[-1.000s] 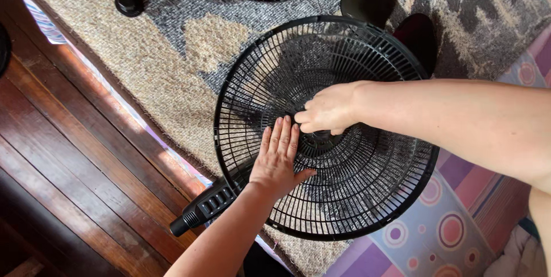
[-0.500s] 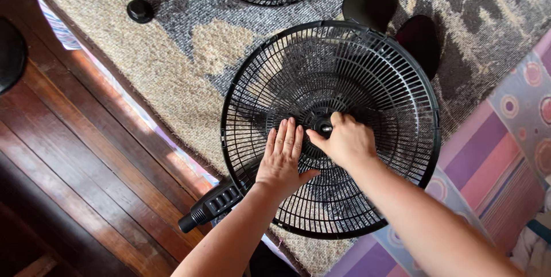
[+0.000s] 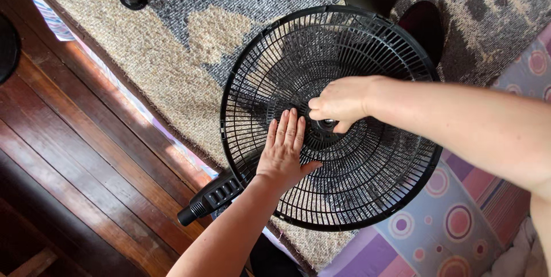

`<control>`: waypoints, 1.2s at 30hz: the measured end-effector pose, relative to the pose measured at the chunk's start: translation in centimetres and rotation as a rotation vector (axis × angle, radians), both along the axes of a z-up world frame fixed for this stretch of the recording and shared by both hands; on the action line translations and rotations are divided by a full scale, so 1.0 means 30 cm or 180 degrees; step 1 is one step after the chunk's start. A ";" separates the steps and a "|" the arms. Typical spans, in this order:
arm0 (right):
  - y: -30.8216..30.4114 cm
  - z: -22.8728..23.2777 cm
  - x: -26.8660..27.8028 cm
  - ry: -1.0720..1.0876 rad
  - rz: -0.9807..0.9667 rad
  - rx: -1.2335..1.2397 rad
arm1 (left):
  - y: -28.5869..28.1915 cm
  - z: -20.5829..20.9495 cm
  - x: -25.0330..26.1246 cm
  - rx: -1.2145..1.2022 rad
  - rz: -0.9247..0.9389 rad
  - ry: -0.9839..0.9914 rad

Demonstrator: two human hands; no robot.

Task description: The person disassembles a standing electric fan by hand. They remove the front grille, unscrew the central hub nut, detach the fan blades, and separate the rear grille and motor housing from the stand. The components are placed on a bed.

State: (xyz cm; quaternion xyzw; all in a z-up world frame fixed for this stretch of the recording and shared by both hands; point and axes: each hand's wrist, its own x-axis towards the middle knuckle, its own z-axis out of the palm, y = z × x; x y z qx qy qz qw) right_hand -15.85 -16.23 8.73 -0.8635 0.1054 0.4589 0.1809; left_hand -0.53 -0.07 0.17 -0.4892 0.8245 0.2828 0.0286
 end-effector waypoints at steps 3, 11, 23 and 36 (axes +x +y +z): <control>-0.042 0.013 0.045 -0.0254 0.0606 0.0115 | -0.017 -0.002 0.016 0.0155 -0.0034 -0.0060; 0.179 0.105 -0.017 0.0661 -0.3064 -0.1174 | -0.016 0.004 0.015 0.0184 0.0055 -0.0053; 0.233 -0.025 -0.035 0.0369 -0.3026 -0.1453 | -0.037 0.028 0.012 0.0331 -0.0056 -0.0282; 0.176 0.031 0.013 0.0457 -0.3137 -0.1180 | -0.023 0.013 0.021 0.0204 0.0026 -0.0082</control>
